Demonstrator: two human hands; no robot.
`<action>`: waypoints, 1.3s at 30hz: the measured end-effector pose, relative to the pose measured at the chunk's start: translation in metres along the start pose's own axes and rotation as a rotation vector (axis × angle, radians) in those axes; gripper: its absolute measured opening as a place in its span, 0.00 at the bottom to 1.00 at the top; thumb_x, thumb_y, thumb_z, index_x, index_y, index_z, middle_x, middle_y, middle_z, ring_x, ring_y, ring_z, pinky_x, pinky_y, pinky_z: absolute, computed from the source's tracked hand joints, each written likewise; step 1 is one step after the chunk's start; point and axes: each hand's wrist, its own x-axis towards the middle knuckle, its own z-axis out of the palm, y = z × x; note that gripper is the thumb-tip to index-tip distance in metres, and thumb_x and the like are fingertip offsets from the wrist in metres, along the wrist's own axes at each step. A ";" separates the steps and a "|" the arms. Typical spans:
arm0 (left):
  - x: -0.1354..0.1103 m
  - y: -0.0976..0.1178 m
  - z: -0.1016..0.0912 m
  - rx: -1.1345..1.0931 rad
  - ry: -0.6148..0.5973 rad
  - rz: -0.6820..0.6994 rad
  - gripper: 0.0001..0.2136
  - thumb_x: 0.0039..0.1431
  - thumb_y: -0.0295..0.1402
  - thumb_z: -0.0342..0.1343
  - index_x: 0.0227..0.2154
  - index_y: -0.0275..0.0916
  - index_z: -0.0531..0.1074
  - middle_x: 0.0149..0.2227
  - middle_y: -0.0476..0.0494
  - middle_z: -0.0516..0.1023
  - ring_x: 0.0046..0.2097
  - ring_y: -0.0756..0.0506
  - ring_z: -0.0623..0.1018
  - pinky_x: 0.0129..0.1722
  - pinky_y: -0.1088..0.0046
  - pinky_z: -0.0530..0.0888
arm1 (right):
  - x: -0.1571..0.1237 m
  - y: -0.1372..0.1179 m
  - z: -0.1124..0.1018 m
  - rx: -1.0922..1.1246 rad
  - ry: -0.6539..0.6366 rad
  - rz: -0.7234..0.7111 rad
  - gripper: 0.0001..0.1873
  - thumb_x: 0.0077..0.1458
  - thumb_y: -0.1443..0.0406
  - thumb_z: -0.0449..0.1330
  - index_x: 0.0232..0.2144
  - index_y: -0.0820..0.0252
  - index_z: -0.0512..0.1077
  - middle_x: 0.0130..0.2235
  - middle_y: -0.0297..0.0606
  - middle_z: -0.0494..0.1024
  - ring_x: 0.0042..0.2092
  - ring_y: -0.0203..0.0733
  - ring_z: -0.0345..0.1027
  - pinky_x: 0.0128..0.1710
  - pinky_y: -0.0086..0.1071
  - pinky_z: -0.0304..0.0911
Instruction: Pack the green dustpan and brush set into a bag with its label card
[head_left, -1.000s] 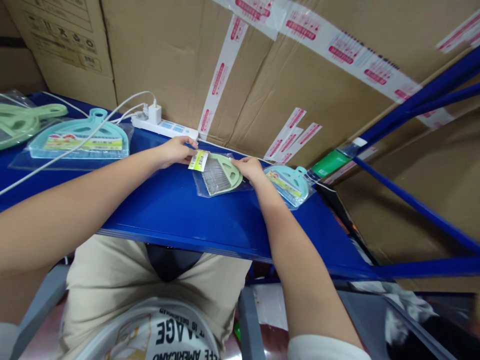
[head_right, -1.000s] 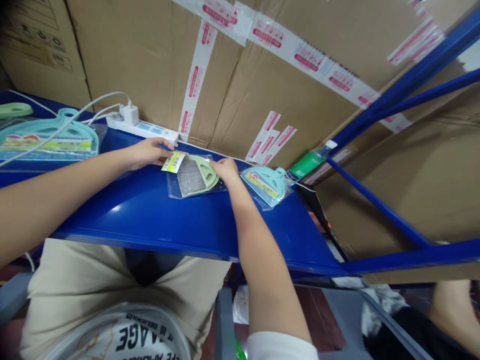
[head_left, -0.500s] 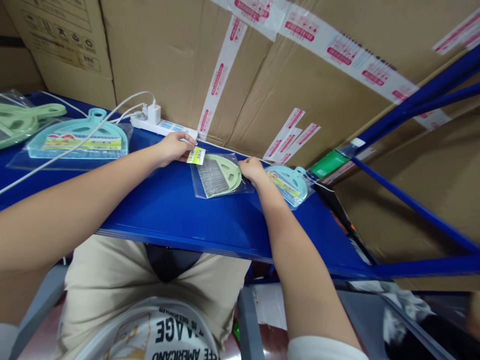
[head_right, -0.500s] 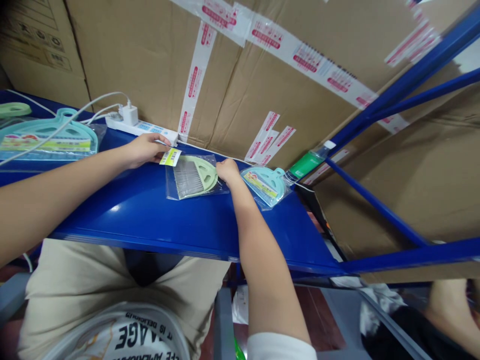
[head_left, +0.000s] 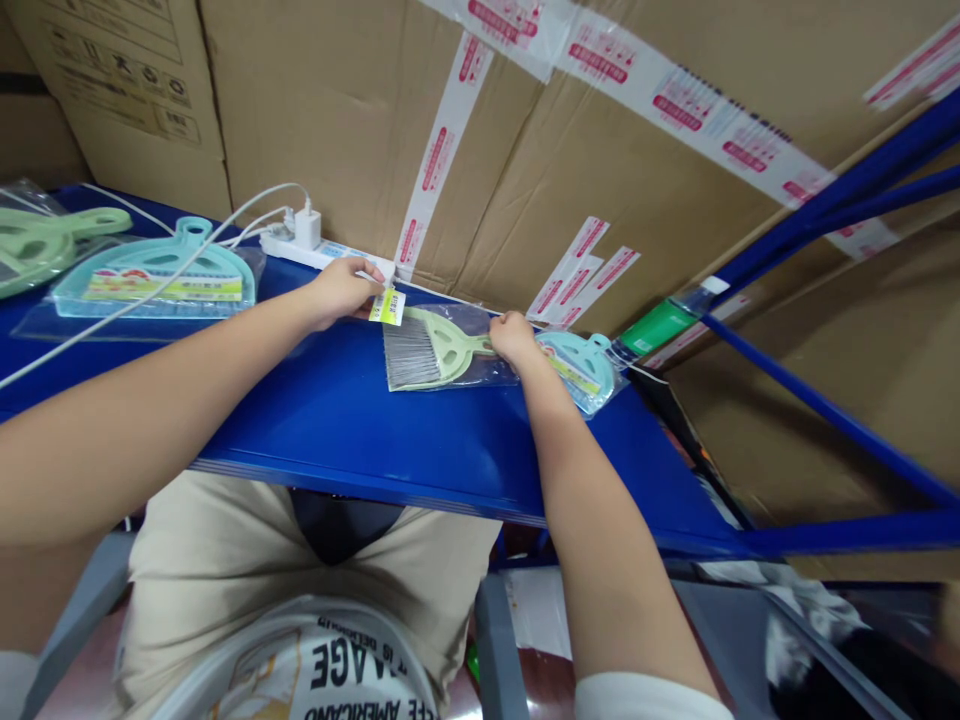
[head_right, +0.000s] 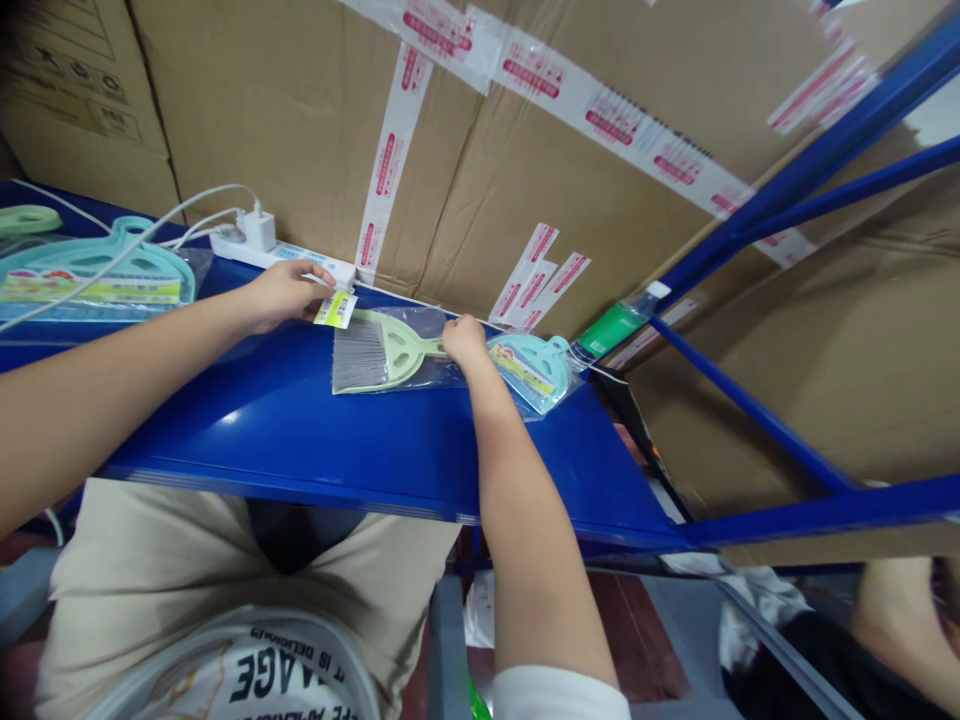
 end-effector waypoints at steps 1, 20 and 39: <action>-0.001 0.001 0.000 0.004 0.004 0.006 0.09 0.59 0.21 0.60 0.38 0.41 0.72 0.29 0.48 0.77 0.32 0.48 0.79 0.39 0.69 0.78 | 0.000 0.000 -0.001 0.001 0.010 0.001 0.13 0.67 0.71 0.54 0.33 0.63 0.77 0.32 0.45 0.82 0.35 0.47 0.80 0.40 0.34 0.74; -0.007 -0.003 -0.001 0.217 -0.370 -0.092 0.08 0.41 0.23 0.69 0.21 0.41 0.77 0.25 0.44 0.80 0.30 0.46 0.81 0.33 0.73 0.79 | 0.001 0.003 -0.001 0.001 -0.122 -0.018 0.16 0.72 0.60 0.56 0.36 0.63 0.79 0.22 0.37 0.76 0.24 0.43 0.74 0.30 0.31 0.69; -0.001 -0.006 0.003 0.488 -0.241 0.207 0.09 0.45 0.25 0.68 0.26 0.43 0.74 0.22 0.50 0.74 0.27 0.45 0.76 0.32 0.71 0.68 | -0.004 -0.002 -0.002 -0.040 -0.133 -0.006 0.16 0.72 0.60 0.56 0.42 0.65 0.80 0.26 0.39 0.80 0.23 0.43 0.73 0.29 0.32 0.69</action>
